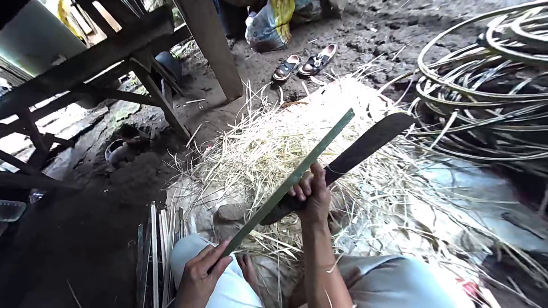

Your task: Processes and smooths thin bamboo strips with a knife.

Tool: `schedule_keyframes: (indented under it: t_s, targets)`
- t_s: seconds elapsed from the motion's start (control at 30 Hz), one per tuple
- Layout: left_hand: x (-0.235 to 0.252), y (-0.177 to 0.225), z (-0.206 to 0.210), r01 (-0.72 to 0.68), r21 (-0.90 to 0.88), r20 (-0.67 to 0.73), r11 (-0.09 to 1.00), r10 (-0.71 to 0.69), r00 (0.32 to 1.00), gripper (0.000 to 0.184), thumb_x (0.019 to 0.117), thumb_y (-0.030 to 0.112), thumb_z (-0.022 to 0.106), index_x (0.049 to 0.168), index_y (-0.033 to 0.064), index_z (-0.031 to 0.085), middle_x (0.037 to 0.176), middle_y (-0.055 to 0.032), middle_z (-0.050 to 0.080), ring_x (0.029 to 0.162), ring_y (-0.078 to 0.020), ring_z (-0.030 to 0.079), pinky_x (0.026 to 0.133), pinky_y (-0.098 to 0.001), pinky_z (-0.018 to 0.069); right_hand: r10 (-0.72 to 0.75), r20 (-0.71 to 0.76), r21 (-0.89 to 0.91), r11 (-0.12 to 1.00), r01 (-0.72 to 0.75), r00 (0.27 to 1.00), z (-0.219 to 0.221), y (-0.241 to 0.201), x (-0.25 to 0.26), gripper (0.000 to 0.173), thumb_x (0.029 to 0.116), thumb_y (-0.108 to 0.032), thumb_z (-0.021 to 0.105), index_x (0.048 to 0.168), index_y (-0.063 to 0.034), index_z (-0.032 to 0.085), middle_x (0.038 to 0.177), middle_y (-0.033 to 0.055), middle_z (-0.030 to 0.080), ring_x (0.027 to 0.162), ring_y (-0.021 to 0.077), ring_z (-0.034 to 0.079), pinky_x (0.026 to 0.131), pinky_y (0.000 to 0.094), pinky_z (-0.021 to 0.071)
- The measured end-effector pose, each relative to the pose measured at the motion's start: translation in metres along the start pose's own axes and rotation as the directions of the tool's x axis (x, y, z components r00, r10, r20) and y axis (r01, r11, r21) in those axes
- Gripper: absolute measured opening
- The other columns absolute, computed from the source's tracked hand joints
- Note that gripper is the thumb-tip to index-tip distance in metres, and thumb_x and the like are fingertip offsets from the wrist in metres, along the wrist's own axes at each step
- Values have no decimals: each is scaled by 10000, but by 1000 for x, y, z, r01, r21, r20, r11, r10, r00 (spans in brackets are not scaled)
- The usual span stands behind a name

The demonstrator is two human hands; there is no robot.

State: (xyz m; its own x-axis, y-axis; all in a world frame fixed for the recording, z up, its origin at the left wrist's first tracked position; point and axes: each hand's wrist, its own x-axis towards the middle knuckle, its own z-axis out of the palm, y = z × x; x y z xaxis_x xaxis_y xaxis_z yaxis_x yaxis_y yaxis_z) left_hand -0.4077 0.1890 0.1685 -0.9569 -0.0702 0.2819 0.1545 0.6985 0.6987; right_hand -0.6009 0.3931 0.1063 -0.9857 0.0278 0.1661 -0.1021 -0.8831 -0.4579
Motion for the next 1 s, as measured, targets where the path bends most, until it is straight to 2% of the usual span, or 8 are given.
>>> schedule_keyframes:
  t_s: [0.07,0.13,0.2,0.37,0.5,0.6,0.73,1.0]
  targets:
    - [-3,4,-2,0,1,23,1000,0,1000,359,958,258,665,1204,10,745,850,-74,707,758,22,620,750,-84,489,4,-3,11,1000,-4,1000,3,-5,-3,196,1078,-364,492,1095,-211,614,500,-104,529,417,38,542,515,219,545]
    - [-8,11,-8,14,7,64,1000,-14,998,359,964,260,659,1215,18,743,825,-66,691,726,20,599,715,-85,477,5,-19,-20,1000,-5,1000,5,-12,-7,280,1108,-370,396,1205,-208,603,501,-120,522,414,14,533,491,192,529]
    - [-11,18,-18,28,25,106,999,-31,994,355,967,257,656,1223,27,743,809,-68,682,704,3,585,692,-96,469,-7,-31,-52,999,5,999,3,-18,-9,355,1112,-392,367,1273,-199,618,508,-121,530,407,1,518,456,173,499]
    - [-14,33,-43,-3,60,203,998,-10,979,368,982,268,645,1244,24,732,796,-91,673,698,-31,585,681,-110,466,9,-112,-81,997,-18,994,-7,-32,-9,505,1128,-411,212,1233,-219,668,502,-131,484,389,-19,452,419,148,435]
    - [-13,49,-63,-59,151,247,987,20,969,354,1000,266,631,1251,37,733,772,-110,651,679,-74,579,663,-135,469,11,-2,31,999,-11,1000,-13,-40,-14,360,1112,-338,379,1162,-189,703,527,-122,549,420,-15,519,463,159,495]
    - [-5,62,-84,-105,201,298,974,41,954,349,1021,270,618,1256,37,727,778,-129,651,685,-93,570,651,-155,453,-11,90,78,997,4,996,-15,-42,-17,277,1075,-307,486,1165,-179,715,527,-119,554,426,-4,536,475,176,514]
    - [12,71,-111,-179,264,352,948,78,933,325,1013,247,636,1261,56,727,787,-140,643,709,-105,573,664,-156,447,-39,124,94,995,27,991,-12,-42,-22,228,1022,-323,592,1170,-198,711,536,-113,575,434,3,551,480,183,521]
    - [41,77,-132,-241,298,424,924,98,900,388,1030,361,597,1273,83,716,869,-134,708,763,-65,616,703,-133,462,-95,26,37,995,94,995,-10,-35,-25,212,1031,-344,563,1113,-227,720,538,-121,583,437,1,552,482,191,527]
